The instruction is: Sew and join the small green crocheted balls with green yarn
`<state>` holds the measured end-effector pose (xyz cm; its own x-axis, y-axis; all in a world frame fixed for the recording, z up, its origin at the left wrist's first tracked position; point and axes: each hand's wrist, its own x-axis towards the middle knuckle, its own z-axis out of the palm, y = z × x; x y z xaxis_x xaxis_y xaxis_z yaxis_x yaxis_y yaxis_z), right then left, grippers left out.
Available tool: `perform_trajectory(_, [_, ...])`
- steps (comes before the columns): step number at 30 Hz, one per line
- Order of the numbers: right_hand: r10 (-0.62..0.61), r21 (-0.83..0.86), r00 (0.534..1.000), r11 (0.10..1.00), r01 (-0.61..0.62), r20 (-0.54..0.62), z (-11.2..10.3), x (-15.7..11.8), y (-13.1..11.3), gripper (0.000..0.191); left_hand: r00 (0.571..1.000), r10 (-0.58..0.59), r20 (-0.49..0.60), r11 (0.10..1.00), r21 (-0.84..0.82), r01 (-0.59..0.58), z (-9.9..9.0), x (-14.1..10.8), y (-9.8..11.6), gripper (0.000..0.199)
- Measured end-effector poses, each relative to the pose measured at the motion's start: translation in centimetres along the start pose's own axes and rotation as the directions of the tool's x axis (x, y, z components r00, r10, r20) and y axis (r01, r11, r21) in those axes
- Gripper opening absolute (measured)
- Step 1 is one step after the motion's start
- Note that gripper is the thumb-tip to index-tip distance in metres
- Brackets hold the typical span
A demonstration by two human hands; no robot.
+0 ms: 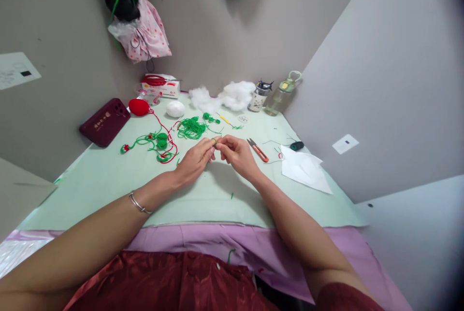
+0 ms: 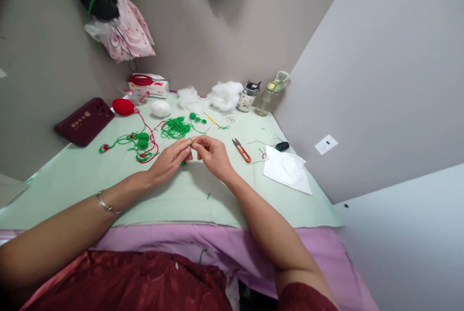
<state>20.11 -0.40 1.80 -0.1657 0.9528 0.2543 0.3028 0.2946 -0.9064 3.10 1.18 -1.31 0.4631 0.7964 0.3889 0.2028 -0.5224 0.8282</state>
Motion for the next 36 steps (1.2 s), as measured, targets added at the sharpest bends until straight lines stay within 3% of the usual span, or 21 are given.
perform_trajectory(6, [0.001, -0.048, 1.0, 0.999, -0.001, -0.017, 0.1, 0.4, 1.0, 0.019, 0.998, 0.058, -0.012, 0.997, 0.047, -0.058, 0.0, 0.2, -0.4, 0.04])
perform_trajectory(15, [0.021, -0.068, 1.0, 0.997, -0.022, -0.023, -0.3, 0.8, 1.5, 0.021, 1.0, 0.024, -0.016, 0.994, 0.11, -0.023, 0.0, 0.3, -1.2, 0.043])
perform_trajectory(26, [0.037, -0.033, 0.999, 0.999, -0.036, 0.014, -0.2, 1.0, 1.7, 0.023, 0.998, 0.024, 0.053, 0.97, 0.24, -0.036, -0.2, 0.5, -2.2, 0.047])
perform_trajectory(36, [0.014, -0.106, 1.0, 0.994, -0.016, -0.022, 0.0, 0.8, 2.2, 0.021, 0.998, 0.005, 0.065, 0.996, 0.092, -0.011, -0.7, 0.8, -1.6, 0.039])
